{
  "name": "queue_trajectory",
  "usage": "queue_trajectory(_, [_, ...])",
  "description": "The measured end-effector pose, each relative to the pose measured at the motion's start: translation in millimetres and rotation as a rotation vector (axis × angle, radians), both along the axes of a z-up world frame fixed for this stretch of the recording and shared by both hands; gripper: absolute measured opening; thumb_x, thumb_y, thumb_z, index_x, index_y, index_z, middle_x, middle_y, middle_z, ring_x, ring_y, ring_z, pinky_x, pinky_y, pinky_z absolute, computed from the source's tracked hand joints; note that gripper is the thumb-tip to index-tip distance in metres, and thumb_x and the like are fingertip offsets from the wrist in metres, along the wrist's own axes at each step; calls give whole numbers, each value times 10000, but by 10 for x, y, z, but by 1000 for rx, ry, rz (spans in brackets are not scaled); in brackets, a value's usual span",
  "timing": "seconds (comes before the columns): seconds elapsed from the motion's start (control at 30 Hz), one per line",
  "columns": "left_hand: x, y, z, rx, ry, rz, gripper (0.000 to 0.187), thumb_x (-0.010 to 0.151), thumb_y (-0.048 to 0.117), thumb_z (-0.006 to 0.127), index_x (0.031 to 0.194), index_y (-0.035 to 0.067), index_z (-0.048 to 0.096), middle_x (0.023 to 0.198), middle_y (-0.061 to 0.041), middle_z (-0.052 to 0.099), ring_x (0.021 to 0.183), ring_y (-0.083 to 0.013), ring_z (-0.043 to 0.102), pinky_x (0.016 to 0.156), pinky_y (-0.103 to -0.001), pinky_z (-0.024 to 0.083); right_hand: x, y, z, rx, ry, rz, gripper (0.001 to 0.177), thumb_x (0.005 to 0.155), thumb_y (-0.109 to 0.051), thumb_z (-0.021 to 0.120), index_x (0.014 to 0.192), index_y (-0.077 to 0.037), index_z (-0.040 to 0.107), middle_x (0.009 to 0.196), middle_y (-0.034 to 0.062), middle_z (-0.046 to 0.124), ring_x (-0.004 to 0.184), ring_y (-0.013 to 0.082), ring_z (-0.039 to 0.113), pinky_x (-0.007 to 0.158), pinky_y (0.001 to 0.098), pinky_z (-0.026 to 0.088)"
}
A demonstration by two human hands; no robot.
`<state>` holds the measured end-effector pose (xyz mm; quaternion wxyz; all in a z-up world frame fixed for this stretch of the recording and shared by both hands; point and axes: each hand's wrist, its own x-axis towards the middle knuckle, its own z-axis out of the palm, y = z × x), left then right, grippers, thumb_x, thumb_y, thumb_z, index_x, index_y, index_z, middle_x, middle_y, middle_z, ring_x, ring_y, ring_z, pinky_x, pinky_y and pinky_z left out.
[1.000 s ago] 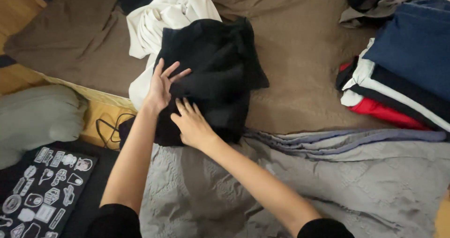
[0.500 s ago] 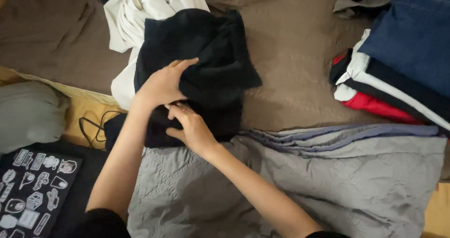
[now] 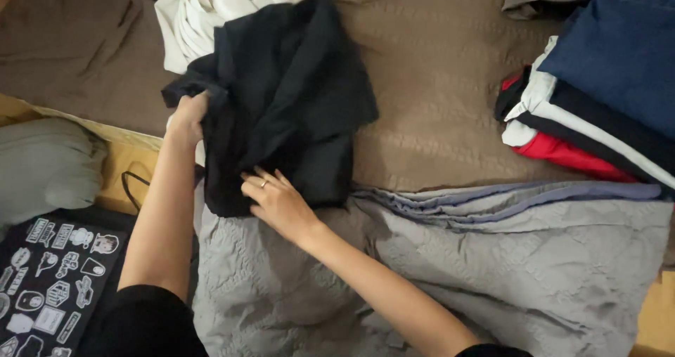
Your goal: Folding a black t-shirt and a white button-down shirt on a bed.
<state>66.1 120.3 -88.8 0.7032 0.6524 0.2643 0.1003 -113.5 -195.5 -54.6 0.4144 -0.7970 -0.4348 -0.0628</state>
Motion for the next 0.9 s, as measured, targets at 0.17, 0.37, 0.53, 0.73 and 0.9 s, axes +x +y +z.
queue_trajectory(0.17, [-126,38,159,-273,0,-104,623,951,470,544,1414,57,607,1296,-91,692,1142,-264,666,974,-425,554,-69,83,45,-39,-121,-27,382,804,-87,747,1148,-46,586,1458,129,564,1409,354,482,1184,527,348])
queue_trajectory(0.37, [-250,-378,563,-435,-92,-100,784,900,721,451,1397,131,588,1363,-56,679,1223,-265,626,1051,-396,464,-76,69,87,-36,-53,-41,428,751,-114,807,1103,-48,573,1462,113,552,1432,348,456,1198,522,349])
queue_trajectory(0.53, [-120,-494,491,64,-215,-129,504,861,312,782,1268,40,661,1152,-100,721,972,-237,689,866,-363,579,-91,54,-20,15,-50,-37,436,752,-82,799,1120,-39,569,1523,139,507,1474,362,413,1222,532,321])
queue_trajectory(0.73, [-541,-1111,1379,-569,-155,-277,548,874,509,678,1206,74,719,1091,-76,759,914,-243,722,829,-363,594,-110,64,-107,10,-34,-56,438,754,-83,791,1137,-38,583,1538,133,493,1481,357,402,1226,547,300])
queue_trajectory(0.9, [-193,-351,402,151,-80,-131,451,1028,463,668,1257,75,652,1111,-52,686,995,-174,617,882,-319,480,-113,70,-75,2,-14,-44,458,756,-78,793,1158,-36,576,1533,133,493,1483,354,393,1229,545,290])
